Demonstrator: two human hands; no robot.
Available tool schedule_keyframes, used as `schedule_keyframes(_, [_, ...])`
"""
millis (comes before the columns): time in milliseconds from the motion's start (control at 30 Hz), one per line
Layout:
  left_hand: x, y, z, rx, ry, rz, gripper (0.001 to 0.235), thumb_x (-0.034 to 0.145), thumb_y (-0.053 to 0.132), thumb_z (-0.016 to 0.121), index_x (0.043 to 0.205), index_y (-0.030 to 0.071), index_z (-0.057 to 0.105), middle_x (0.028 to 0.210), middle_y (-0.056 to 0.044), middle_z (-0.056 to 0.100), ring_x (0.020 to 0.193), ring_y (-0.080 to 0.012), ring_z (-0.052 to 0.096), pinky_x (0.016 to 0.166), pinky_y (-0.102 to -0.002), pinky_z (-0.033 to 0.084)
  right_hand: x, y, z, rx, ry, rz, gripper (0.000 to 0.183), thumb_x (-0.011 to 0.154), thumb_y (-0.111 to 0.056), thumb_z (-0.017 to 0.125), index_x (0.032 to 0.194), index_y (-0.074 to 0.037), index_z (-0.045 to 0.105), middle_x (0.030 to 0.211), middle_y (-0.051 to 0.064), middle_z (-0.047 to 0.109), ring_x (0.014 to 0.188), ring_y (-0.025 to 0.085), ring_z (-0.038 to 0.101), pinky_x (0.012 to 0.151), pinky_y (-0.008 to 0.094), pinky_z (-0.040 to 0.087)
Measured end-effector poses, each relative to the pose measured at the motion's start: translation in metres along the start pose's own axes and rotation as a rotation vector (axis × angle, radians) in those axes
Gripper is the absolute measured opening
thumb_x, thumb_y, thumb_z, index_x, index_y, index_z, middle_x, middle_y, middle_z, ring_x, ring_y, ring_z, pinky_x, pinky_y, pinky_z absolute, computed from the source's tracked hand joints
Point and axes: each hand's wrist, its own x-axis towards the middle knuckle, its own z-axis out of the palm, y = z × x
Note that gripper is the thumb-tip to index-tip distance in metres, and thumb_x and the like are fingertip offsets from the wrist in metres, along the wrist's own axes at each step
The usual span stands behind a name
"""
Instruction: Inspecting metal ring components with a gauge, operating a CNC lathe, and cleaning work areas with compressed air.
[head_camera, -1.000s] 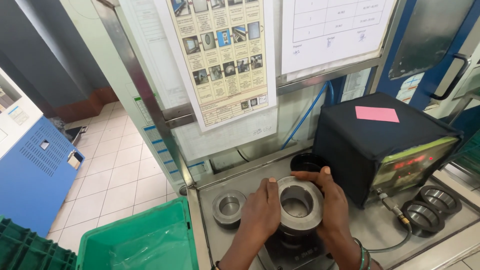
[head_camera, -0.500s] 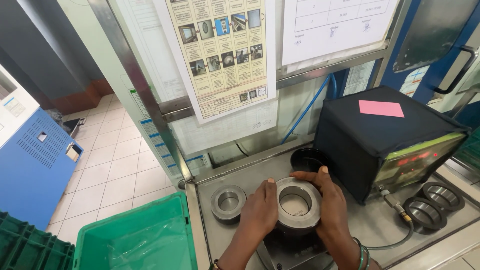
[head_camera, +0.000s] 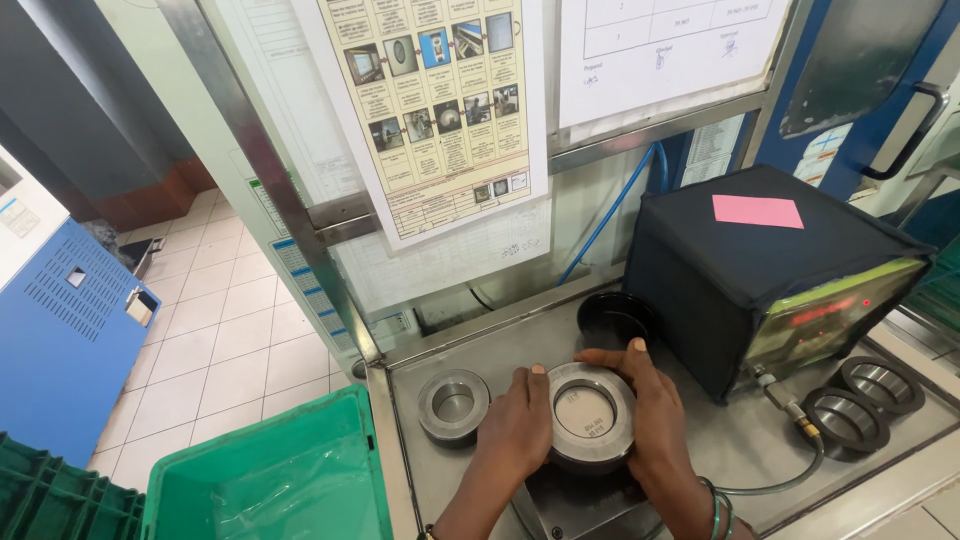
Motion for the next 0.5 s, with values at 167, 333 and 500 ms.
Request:
schedule_keyframes(167, [-0.012,0.017,-0.012,-0.04,-0.088,-0.065,0.059,0.105,0.049,0.017,0.126,0.005,0.052,0.083,-0.023,0.073,0.075,-0.0401,0.075,0.089,-0.048,0.054,0.002,0.003,-0.002,-0.028,0.004,0.001,0.067,0.104,-0.048,0.038,0.105,0.009,0.073,0.101,0.021,0.076,0.083,0.026,0.075,0.076,0.036,0.063])
schedule_keyframes(333, [-0.02,0.02,-0.02,-0.091,-0.137,-0.095,0.054,0.105,0.047,0.021,0.126,0.006,0.05,0.078,-0.021,0.072,0.071,-0.0397,0.076,0.083,-0.046,0.06,0.006,0.007,-0.009,-0.038,0.005,0.01,0.065,0.105,-0.046,0.039,0.105,0.009,0.074,0.1,0.021,0.075,0.083,0.026,0.075,0.075,0.036,0.062])
schedule_keyframes(500, [-0.067,0.05,-0.058,0.153,0.355,0.258,0.043,0.096,0.045,0.036,0.11,0.013,0.063,0.059,-0.011,0.071,0.053,-0.0288,0.069,0.059,-0.047,0.053,-0.006,0.003,-0.03,-0.254,0.001,-0.247,0.054,0.106,-0.038,0.041,0.107,0.004,0.076,0.108,0.015,0.076,0.11,0.024,0.068,0.102,0.037,0.048])
